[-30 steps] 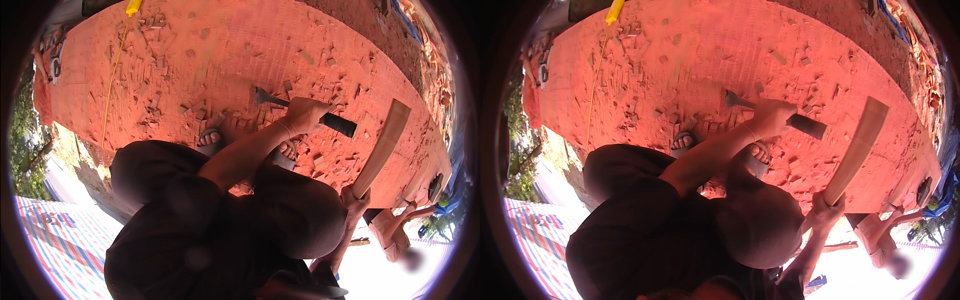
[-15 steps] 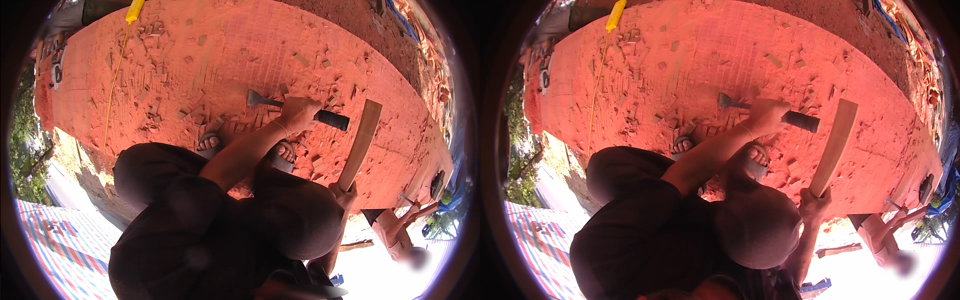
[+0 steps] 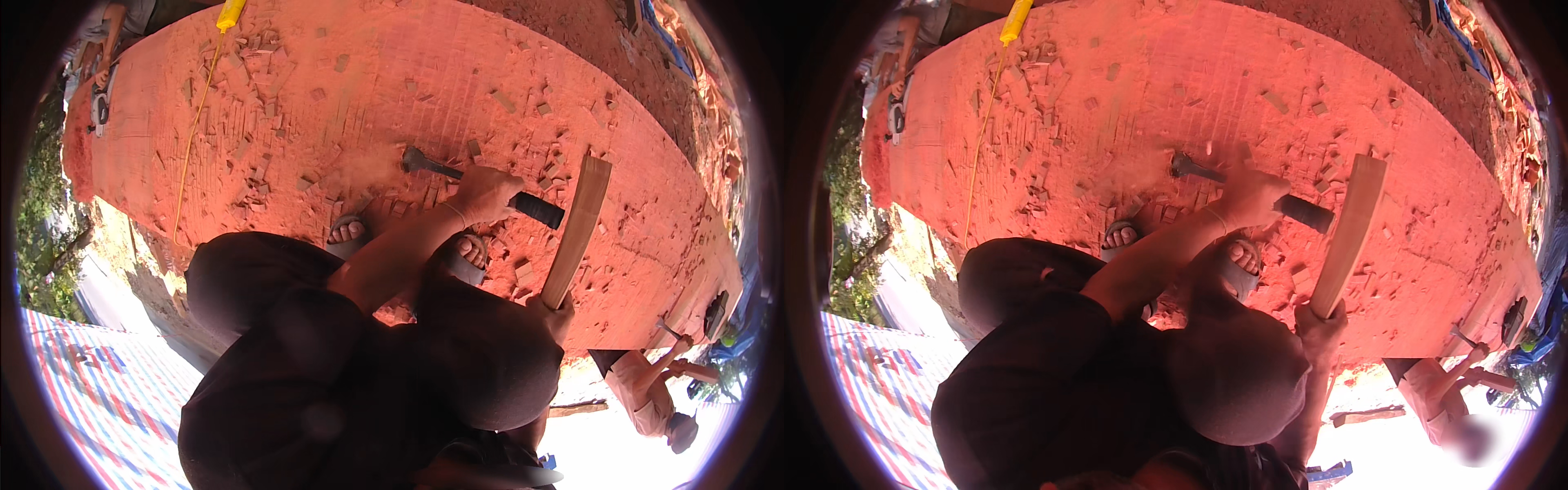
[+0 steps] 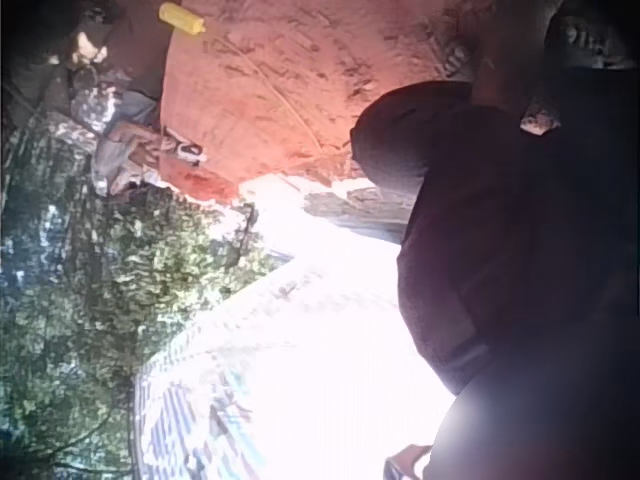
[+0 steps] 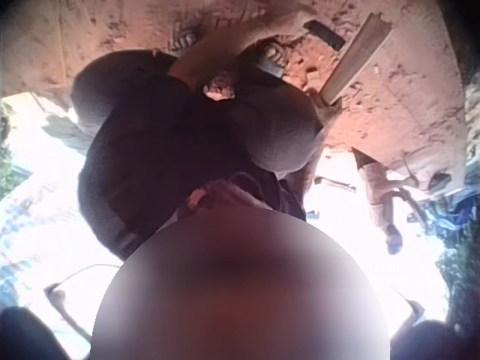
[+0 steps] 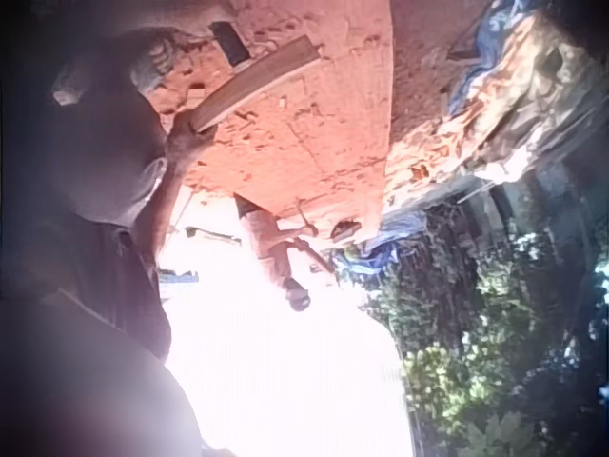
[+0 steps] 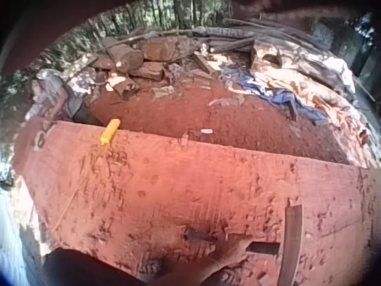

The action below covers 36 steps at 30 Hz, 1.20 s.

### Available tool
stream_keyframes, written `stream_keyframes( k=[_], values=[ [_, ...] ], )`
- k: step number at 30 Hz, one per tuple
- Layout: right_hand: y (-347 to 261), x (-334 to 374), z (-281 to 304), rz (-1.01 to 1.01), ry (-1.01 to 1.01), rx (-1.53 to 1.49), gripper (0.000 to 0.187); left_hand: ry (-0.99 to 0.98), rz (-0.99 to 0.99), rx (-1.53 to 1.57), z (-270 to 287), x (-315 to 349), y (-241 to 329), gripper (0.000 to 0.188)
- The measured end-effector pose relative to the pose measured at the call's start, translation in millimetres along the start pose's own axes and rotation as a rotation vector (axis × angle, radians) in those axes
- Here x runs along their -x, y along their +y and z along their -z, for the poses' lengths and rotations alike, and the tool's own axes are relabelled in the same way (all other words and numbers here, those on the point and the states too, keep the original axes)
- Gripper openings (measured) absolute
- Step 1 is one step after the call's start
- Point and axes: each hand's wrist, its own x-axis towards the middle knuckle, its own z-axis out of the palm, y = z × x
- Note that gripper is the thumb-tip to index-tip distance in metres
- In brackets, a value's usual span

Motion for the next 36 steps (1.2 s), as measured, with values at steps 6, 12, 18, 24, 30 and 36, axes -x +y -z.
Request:
stream_keyframes(
  k=[6, 12, 18, 24, 30, 36],
  values=[
    [-82.1, 1.8, 97.6, 0.235, 0.427, -0.491, 0.022, 0.102, -0.072, 0.021, 3.1, 0.3, -6.8, 0.031],
    [-88.2, 6.0, -34.5, 0.088, 0.304, -0.287, 0.022, 0.087, 0.017, 0.065, 5.5, -2.8, -5.6, 0.021],
    [13.7, 0.6, 1.3, 0.024, 0.039, -0.038, 0.017, 0.098, 0.07, 0.037, 26.6, -0.3, 3.7, 0.02],
    [-32.3, -1.2, 86.1, 0.17, 0.262, -0.16, 0.016, 0.029, -0.045, 0.177, 26.8, -18.4, 29.5, 0.019],
    [-85.4, -8.2, 147.8, 0.36, 0.437, -0.344, 0.019, 0.173, 0.03, 0.079, 24.8, -49.9, -5.8, 0.018],
    [-110.5, -28.8, 193.3, 0.54, 0.498, -0.461, 0.03, 0.175, 0.044, 0.169, 25.2, -40.1, -1.1, 0.019]
  ],
)
